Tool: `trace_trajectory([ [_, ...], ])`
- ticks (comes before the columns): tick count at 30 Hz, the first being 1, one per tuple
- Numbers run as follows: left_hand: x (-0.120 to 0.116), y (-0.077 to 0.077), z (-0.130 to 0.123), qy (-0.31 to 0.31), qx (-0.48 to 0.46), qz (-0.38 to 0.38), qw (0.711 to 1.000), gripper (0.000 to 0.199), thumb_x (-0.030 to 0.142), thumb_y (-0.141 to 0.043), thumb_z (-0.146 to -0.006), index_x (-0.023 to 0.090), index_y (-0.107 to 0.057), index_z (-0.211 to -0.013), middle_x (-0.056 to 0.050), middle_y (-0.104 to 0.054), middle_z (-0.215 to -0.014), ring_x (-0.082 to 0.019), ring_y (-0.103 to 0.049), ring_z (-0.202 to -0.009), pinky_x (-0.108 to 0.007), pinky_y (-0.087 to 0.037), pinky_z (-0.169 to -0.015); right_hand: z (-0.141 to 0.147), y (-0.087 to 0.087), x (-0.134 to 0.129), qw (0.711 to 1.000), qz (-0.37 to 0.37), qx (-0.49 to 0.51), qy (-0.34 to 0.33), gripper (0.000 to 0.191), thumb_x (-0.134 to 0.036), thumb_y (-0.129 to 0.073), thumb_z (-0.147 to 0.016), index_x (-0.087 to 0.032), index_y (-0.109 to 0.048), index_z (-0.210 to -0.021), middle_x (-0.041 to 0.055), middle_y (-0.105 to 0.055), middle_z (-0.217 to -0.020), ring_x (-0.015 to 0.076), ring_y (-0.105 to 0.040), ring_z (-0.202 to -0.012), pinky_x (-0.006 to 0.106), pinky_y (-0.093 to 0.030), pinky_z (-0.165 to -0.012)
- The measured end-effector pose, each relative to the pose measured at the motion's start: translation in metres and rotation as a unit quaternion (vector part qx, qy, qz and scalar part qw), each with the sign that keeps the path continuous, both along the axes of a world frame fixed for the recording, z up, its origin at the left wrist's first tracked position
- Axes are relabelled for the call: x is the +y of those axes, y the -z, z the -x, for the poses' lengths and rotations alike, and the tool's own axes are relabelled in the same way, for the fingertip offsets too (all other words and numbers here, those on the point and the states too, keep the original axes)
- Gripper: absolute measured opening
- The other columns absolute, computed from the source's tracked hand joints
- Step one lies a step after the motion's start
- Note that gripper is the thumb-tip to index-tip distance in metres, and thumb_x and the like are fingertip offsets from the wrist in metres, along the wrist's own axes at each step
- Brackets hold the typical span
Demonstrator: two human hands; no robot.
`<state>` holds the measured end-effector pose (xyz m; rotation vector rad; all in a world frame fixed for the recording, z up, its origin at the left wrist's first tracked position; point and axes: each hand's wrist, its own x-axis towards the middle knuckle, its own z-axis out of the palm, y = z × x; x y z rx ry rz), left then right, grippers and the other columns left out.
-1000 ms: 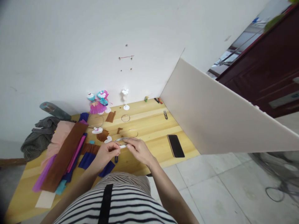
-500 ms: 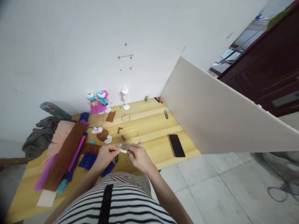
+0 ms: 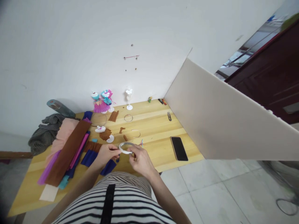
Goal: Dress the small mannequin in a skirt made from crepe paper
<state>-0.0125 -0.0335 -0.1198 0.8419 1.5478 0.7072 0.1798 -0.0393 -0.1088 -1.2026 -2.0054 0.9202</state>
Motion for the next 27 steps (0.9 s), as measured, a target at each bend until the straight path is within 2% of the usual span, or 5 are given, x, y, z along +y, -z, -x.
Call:
trace_trajectory([
  [5,-0.001,-0.006,0.004,0.01,-0.138,0.05,0.989,0.036,0.033,-0.084,-0.053,0.01,-0.069,-0.076,-0.004,-0.067,-0.062,-0.012,-0.061,-0.05,-0.022,-0.048,-0.049,-0.002,-0.005,0.001,0.999,0.004,0.051,-0.011,0.028,-0.004,-0.048,-0.069,-0.019,-0.064,-0.087,0.002,-0.057,-0.071,0.0156,-0.052,-0.061,0.029,-0.042,-0.063],
  [11,-0.006,-0.009,0.001,0.02,-0.258,0.041,0.965,0.034,0.031,-0.085,-0.051,0.01,-0.067,-0.072,-0.001,-0.062,-0.059,-0.005,-0.052,-0.045,-0.017,-0.041,-0.046,-0.004,-0.007,0.0,0.99,0.036,0.138,-0.021,0.023,-0.007,-0.049,-0.07,-0.019,-0.064,-0.082,-0.0011,-0.052,-0.066,0.0127,-0.048,-0.058,0.027,-0.04,-0.063],
  [16,-0.006,-0.01,-0.002,0.028,-0.305,0.016,0.952,0.032,0.029,-0.085,-0.048,0.01,-0.066,-0.065,0.001,-0.058,-0.049,-0.005,-0.047,-0.04,-0.018,-0.037,-0.042,-0.004,-0.008,-0.001,0.984,0.045,0.171,-0.033,0.019,-0.01,-0.049,-0.073,-0.019,-0.064,-0.078,-0.0013,-0.051,-0.065,0.013,-0.047,-0.06,0.027,-0.038,-0.062],
  [24,-0.007,-0.012,-0.005,0.012,-0.348,-0.007,0.937,0.042,0.046,-0.086,-0.051,0.012,-0.065,-0.067,0.001,-0.056,-0.05,-0.007,-0.048,-0.043,-0.02,-0.038,-0.043,-0.002,-0.006,0.0,0.981,0.038,0.191,-0.022,0.016,-0.012,-0.049,-0.077,-0.02,-0.063,-0.077,0.0,-0.057,-0.068,0.0145,-0.051,-0.062,0.03,-0.042,-0.069],
  [27,-0.007,-0.014,-0.005,-0.009,-0.353,-0.01,0.935,0.042,0.048,-0.083,-0.056,0.013,-0.067,-0.072,0.0,-0.06,-0.06,-0.007,-0.05,-0.048,-0.019,-0.04,-0.046,-0.002,-0.002,0.0,0.981,0.037,0.188,-0.024,0.018,-0.011,-0.049,-0.077,-0.02,-0.064,-0.08,0.0008,-0.059,-0.07,0.015,-0.053,-0.065,0.03,-0.043,-0.069],
])
